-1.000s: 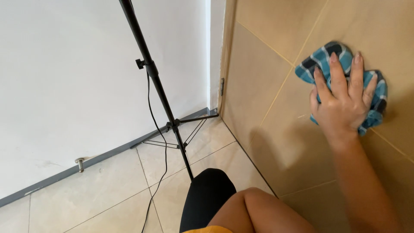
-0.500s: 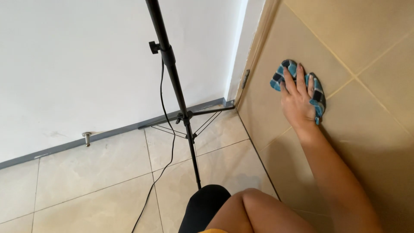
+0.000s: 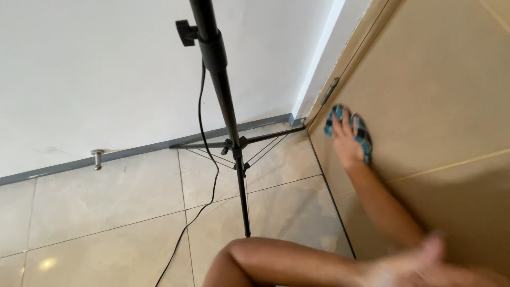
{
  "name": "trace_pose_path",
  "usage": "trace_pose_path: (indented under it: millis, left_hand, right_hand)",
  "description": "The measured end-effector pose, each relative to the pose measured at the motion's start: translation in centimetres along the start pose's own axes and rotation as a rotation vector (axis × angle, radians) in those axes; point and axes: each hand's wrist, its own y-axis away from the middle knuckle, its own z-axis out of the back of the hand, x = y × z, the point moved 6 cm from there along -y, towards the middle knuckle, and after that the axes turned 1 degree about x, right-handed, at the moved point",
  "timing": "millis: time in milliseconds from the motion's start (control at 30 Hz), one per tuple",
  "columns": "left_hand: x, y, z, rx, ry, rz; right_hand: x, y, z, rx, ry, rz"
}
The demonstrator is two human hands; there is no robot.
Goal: Wipe and clean multiple surfaces including a door, equipment stand, television screen, and window.
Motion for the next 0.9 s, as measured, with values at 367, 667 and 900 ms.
trace_pose_path:
  millis: [367,667,900]
  left_hand:
    - [1.6,23.0,27.4,-0.969,-0.501,0.266]
    - [0.8,25.5,27.5,-1.099,-0.413,0.362]
    - [2.3,23.5,26.1,-1.09,-0.35,0.358]
  right_hand:
    - [11.5,-1.2,-12.1,0.044,-0.011,0.229]
    - [18.0,2.9,-20.0,0.15,-0.011,0.364]
    - [11.6,6.1,-11.3,0.168,0.012,0.354]
